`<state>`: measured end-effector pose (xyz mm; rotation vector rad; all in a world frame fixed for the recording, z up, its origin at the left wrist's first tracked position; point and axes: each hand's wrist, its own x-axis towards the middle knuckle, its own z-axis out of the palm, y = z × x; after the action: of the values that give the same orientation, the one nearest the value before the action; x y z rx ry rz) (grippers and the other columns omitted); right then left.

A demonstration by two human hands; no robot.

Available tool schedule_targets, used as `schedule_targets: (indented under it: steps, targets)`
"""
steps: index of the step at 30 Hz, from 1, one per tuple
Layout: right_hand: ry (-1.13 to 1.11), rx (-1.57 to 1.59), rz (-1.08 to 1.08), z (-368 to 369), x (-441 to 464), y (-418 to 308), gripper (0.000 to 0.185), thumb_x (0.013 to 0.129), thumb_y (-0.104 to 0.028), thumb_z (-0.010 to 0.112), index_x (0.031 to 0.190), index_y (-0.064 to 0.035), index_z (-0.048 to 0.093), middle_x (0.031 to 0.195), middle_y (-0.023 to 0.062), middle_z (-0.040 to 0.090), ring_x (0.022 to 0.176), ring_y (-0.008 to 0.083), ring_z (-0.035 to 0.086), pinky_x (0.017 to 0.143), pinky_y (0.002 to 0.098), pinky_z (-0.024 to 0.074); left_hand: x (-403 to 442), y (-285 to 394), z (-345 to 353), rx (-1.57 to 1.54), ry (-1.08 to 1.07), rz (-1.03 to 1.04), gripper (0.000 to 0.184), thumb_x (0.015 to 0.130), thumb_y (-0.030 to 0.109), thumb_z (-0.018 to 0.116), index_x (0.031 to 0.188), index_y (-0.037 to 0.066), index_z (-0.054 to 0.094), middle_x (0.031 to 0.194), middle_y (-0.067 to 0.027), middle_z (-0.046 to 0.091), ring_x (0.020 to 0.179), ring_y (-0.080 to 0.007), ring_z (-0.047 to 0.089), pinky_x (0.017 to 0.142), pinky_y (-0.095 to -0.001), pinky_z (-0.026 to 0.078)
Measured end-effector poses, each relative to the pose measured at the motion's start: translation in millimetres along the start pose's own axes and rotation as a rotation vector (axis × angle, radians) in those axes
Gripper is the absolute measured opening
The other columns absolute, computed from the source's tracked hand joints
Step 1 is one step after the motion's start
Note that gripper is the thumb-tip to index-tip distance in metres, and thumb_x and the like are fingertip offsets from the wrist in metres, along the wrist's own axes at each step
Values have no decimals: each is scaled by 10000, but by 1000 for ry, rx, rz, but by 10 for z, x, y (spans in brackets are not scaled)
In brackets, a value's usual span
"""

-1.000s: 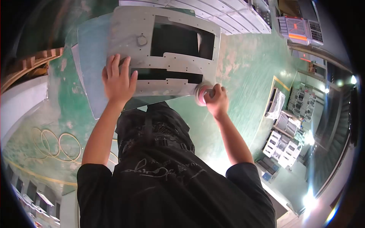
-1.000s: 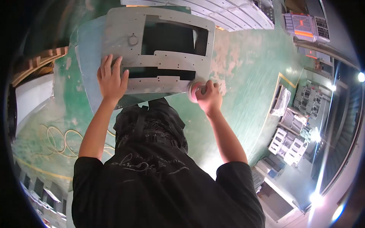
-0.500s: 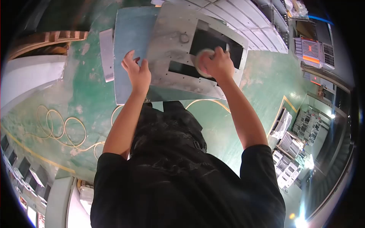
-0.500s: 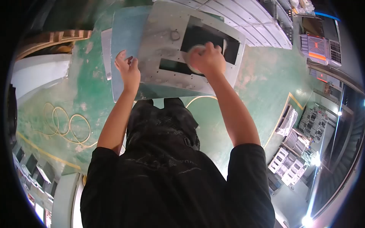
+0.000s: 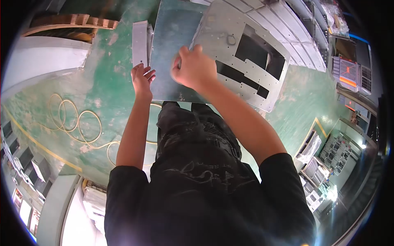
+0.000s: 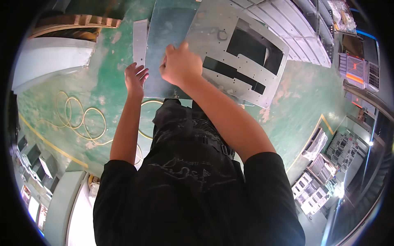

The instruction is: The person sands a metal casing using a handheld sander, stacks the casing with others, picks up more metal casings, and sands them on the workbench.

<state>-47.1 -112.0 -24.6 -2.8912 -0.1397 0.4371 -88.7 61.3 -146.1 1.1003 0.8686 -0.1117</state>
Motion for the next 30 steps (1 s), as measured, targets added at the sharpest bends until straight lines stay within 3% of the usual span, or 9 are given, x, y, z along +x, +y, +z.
schedule_targets:
  steps: [4, 10, 13, 17, 20, 23, 27, 30]
  targets:
    - [53, 71, -16, -6, -136, 123, 277, 820, -318, 640, 951, -75, 659, 919, 200, 597, 649, 391, 692, 542, 467, 566, 61, 73, 196, 64, -81, -43, 441, 976, 349, 545, 1315, 80, 465, 1130, -141, 600, 925, -232, 648, 795, -371, 506]
    - [82, 100, 210, -40, -568, 701, 259, 820, -334, 641, 968, -124, 665, 973, 211, 596, 727, 410, 696, 633, 487, 576, 38, -157, 788, 369, -192, 39, 454, 1007, 381, 495, 1313, 47, 473, 1131, -164, 593, 933, -236, 615, 819, -385, 487]
    - [97, 115, 434, -51, -798, 1213, 304, 804, -362, 658, 1008, -136, 646, 1016, 210, 601, 823, 435, 685, 709, 511, 570, 149, -619, 984, 655, -226, 480, 465, 1035, 390, 465, 1293, 4, 478, 1093, -167, 601, 908, -249, 606, 831, -402, 479]
    - [209, 98, 532, -61, -1248, 1932, 289, 819, -347, 645, 1005, -127, 626, 1028, 228, 588, 793, 440, 677, 663, 531, 554, -189, -534, 1215, 739, -186, 495, 466, 1051, 417, 470, 1208, -18, 521, 988, -126, 622, 886, -279, 604, 810, -406, 473]
    - [126, 83, 675, -77, -1546, 2375, 300, 809, -333, 653, 1026, -131, 609, 1028, 234, 586, 854, 455, 664, 708, 544, 546, -129, -621, 1159, 742, -153, 544, 467, 1053, 442, 454, 1142, -6, 548, 943, -133, 623, 853, -284, 605, 798, -412, 475]
    - [210, 61, 759, -26, -1745, 2930, 321, 790, -347, 663, 941, -79, 575, 990, 214, 594, 893, 419, 624, 772, 505, 512, -277, -433, 1235, 874, -127, 424, 483, 1055, 475, 427, 1094, 12, 559, 901, -143, 625, 834, -293, 610, 789, -426, 473]
    - [265, 74, 857, -169, -1743, 3634, 360, 806, -376, 679, 943, -54, 594, 914, 248, 647, 903, 444, 627, 795, 510, 503, -306, -461, 1253, 859, -71, 434, 495, 1057, 495, 405, 1083, 26, 561, 882, -144, 630, 839, -307, 618, 793, -430, 473]
    - [270, 63, 851, -299, -1495, 3778, 359, 825, -388, 670, 948, -58, 598, 892, 244, 665, 928, 447, 637, 798, 514, 504, -278, -498, 1224, 827, -46, 406, 493, 1054, 500, 404, 1104, 36, 563, 915, -145, 635, 869, -315, 618, 819, -437, 472]
